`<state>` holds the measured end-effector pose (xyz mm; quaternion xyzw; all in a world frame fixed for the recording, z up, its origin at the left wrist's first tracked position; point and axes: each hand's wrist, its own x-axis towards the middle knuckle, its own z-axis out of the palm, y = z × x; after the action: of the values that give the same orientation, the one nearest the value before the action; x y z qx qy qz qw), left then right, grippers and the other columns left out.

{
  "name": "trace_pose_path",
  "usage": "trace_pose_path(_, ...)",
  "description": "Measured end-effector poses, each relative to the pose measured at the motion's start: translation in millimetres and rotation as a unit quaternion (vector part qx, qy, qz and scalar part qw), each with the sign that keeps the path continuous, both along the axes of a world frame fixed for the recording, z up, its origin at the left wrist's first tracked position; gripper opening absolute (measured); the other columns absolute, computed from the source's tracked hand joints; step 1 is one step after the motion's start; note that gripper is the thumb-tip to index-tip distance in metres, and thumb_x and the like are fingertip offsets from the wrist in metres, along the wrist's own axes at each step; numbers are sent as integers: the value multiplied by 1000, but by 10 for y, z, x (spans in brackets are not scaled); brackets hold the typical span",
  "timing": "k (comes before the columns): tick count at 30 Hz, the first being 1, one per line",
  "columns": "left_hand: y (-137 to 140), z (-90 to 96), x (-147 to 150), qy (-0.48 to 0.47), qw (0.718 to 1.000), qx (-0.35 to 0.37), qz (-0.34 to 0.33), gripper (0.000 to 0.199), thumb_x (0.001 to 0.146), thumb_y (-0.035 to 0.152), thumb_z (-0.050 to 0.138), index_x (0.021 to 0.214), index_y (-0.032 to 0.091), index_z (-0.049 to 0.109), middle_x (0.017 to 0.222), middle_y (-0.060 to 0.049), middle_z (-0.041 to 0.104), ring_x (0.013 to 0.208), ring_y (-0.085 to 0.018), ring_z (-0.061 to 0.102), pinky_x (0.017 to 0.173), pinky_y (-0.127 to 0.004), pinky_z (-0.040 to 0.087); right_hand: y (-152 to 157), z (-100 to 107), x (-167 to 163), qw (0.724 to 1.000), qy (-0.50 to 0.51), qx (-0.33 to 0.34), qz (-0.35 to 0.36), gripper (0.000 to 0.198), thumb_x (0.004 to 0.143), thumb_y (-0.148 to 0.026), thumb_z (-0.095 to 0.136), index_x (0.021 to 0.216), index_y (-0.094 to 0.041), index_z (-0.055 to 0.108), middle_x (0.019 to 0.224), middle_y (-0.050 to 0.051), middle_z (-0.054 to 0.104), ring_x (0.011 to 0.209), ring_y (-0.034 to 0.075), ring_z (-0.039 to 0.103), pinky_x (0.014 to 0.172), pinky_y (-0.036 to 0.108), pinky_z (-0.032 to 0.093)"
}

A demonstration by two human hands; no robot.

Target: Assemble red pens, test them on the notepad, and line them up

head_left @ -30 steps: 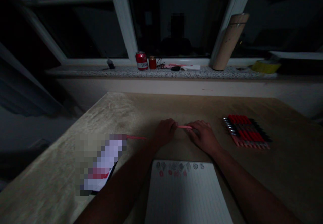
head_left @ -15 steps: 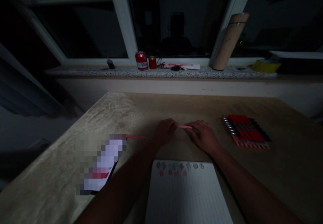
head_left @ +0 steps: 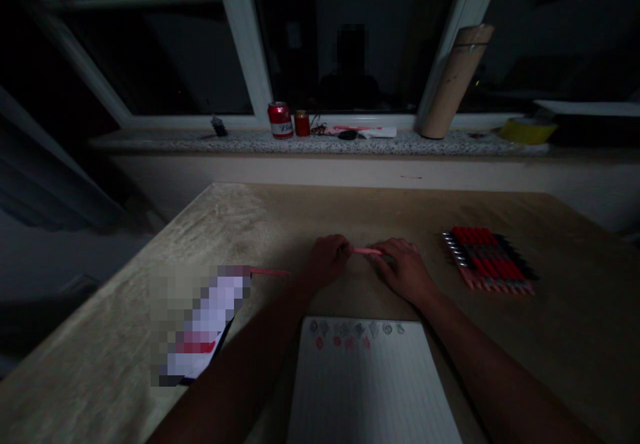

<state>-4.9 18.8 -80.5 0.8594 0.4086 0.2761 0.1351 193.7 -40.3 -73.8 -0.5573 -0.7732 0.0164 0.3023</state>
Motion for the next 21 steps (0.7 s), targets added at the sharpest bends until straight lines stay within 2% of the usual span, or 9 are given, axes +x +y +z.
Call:
trace_pose_path(8, 1, -17, 19, 26, 999, 14, 17, 39, 93, 36, 31, 71, 15, 55, 72, -3, 56, 69, -13, 50, 68, -28, 36, 2, 7, -4, 1000, 3, -9, 7, 27, 89, -38, 47, 100, -22, 65, 94, 8, 66, 89, 23, 56, 78, 37, 36)
trace_pose_path(16, -23, 38, -1, -5, 1000, -9, 5, 25, 89, 34, 40, 78, 16, 54, 75, -1, 57, 69, -12, 50, 67, -27, 36, -2, 2, -2, 1000, -2, -1, -5, 25, 88, -37, 48, 99, -22, 65, 93, 7, 66, 89, 22, 56, 79, 36, 36)
trace_pose_path(21, -13, 17, 5, 19, 1000, 3, 5, 29, 91, 33, 36, 75, 16, 53, 76, -2, 56, 72, -13, 50, 69, -27, 36, -6, 7, -10, 1000, 0, -6, 0, 24, 88, -36, 49, 99, -22, 65, 93, 6, 66, 90, 22, 55, 79, 36, 35)
